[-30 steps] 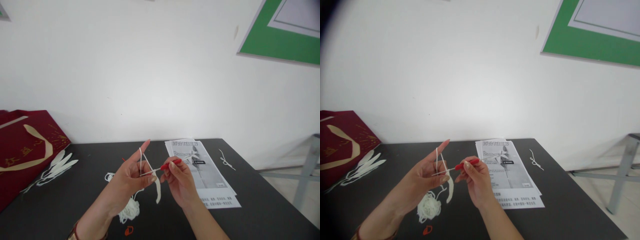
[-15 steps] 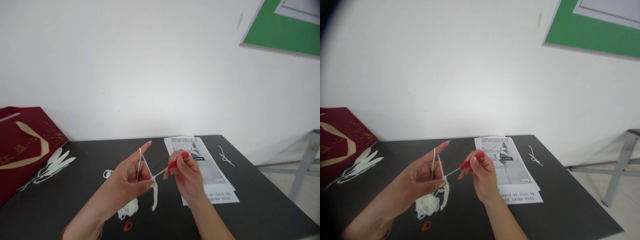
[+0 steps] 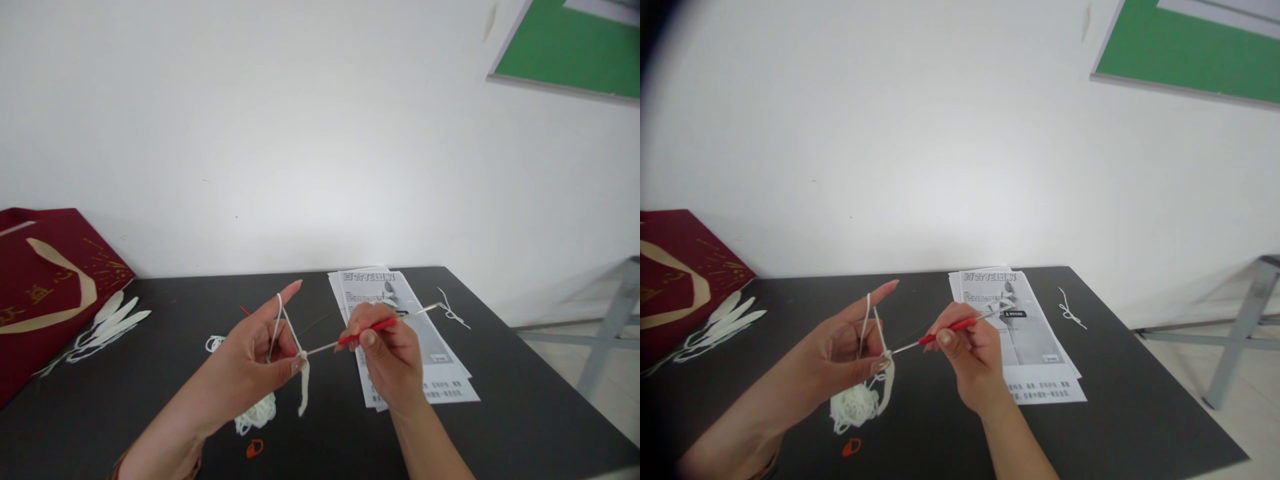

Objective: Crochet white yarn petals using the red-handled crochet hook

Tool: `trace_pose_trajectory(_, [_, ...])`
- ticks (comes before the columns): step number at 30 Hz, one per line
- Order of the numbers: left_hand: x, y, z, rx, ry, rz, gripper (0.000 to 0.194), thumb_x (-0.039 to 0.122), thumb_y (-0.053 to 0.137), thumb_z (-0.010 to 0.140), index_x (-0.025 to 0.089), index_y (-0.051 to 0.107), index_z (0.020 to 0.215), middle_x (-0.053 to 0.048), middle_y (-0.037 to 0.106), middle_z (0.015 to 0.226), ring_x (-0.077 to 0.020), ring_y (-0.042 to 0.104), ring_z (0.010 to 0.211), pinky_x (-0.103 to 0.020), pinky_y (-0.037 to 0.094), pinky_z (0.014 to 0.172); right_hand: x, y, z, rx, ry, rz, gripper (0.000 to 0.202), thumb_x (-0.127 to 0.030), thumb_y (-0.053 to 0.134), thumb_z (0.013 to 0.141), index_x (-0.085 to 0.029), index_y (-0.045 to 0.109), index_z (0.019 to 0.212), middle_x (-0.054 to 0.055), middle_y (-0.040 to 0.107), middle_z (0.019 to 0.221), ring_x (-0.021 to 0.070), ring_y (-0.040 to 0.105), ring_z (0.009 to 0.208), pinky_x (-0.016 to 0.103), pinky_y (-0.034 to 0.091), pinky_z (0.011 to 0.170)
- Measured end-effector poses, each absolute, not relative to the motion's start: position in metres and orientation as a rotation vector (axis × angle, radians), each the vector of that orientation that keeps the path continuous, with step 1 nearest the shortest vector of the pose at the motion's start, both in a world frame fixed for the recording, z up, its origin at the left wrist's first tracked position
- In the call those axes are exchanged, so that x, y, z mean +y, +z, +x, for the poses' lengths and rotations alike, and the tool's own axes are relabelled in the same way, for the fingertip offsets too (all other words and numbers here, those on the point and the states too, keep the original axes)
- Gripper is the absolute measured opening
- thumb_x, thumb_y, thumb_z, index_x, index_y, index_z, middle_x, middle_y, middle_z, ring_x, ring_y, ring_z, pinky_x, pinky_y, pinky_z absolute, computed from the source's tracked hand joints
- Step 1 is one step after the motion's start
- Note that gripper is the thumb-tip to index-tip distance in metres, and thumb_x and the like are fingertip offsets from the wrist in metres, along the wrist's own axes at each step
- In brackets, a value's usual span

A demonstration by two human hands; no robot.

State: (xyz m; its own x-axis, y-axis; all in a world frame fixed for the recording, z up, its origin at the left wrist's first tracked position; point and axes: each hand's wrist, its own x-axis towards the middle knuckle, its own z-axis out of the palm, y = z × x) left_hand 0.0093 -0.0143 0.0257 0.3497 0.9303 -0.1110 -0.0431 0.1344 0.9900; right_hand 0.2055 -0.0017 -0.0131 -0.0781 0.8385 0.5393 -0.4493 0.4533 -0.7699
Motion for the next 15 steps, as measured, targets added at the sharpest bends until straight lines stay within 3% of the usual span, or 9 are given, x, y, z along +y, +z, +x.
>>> trace_pose_trajectory(10, [-0.012,0.024,0.011,1.096,0.896,1.387,0.089,0.018,0.066,0.076,0.021,0.017,0.151,0.007,0.052,0.067,-0.0118,0.045,0.059,-0.027,0.037,0.056,-0.012,-0.011,0.209,-1.502,0.827,-0.524,0.007,-0.020,0.061,0.089,-0.021,0.067,0.091,0.003,0.063,0.077,0.0169,0.058,0.071,0.031,0.045,0.061])
trace_pose_trajectory(15, [-0.010,0.024,0.013,1.173,0.936,1.391,0.088,0.018,0.066,0.076,0.019,0.018,0.151,0.007,0.052,0.066,-0.0117,0.045,0.059,-0.027,0.036,0.056,-0.014,-0.006,0.208,-1.686,0.620,-0.490,0.021,-0.009,0.061,0.084,-0.021,0.067,0.101,0.006,0.066,0.078,0.0191,0.060,0.071,0.033,0.046,0.059])
